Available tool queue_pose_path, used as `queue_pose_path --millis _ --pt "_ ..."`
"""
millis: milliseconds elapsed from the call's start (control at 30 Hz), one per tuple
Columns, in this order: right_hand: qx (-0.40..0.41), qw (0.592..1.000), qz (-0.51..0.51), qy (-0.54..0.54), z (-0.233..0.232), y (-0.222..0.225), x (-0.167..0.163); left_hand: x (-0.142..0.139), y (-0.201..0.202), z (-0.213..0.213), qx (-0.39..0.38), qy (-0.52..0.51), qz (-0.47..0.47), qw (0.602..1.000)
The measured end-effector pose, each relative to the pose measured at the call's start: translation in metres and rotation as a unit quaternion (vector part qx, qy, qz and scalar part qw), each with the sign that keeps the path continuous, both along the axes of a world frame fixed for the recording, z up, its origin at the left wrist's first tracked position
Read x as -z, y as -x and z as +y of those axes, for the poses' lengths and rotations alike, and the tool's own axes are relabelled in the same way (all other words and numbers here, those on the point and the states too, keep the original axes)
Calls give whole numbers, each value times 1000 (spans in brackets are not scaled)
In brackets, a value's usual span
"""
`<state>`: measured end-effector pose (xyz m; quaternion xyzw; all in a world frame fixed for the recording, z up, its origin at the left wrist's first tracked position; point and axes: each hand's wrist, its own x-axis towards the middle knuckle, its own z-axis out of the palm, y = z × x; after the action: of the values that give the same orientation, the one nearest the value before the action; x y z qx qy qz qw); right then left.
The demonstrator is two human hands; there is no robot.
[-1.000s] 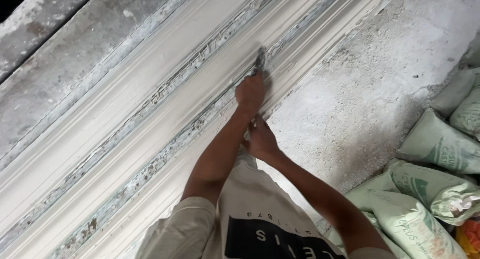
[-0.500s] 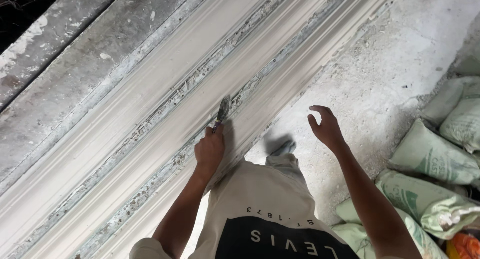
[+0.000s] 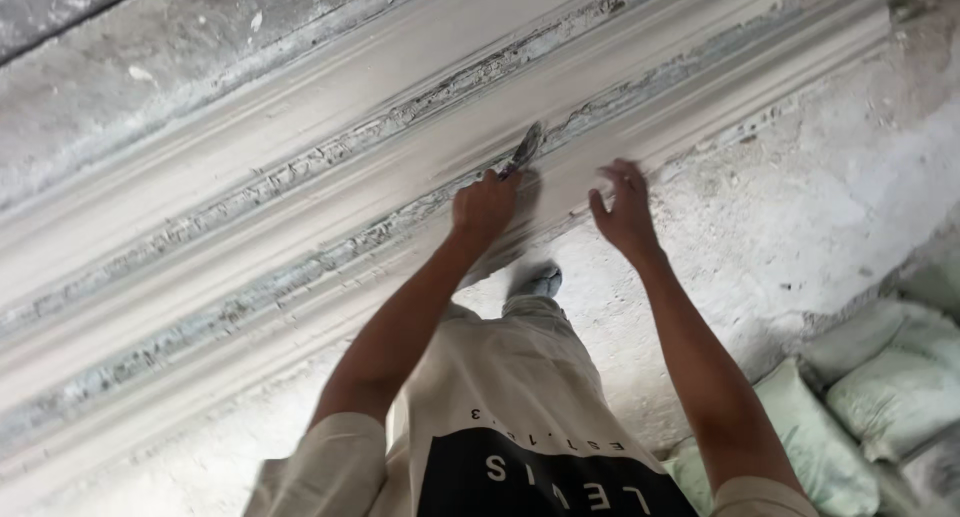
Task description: The person uses a small scraping knife to remove excess plaster and residue from the grooved surfaces of long plaster cornice moldings laid on the workshop floor, working along each piece section by section and repositioning the moldings to reach untreated areas.
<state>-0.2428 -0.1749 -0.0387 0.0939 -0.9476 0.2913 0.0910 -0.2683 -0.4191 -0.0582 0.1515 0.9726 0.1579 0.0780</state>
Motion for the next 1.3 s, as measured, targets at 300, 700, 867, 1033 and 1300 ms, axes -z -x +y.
queue_pose_path --millis 300,700,867,1033,1300 --pt "45 980 -162 -103 92 64 13 0 -39 -75 -57 88 -76 992" --pt "32 973 -183 -134 124 68 18 25 59 119 -9 16 -6 1000" --pt "91 979 -153 -100 166 91 9 7 52 72 19 41 23 999" --pt "66 983 -151 -82 180 118 20 12 60 77 30 71 23 997" --pt "63 966 -227 -102 192 126 22 19 82 120 18 36 2 999"
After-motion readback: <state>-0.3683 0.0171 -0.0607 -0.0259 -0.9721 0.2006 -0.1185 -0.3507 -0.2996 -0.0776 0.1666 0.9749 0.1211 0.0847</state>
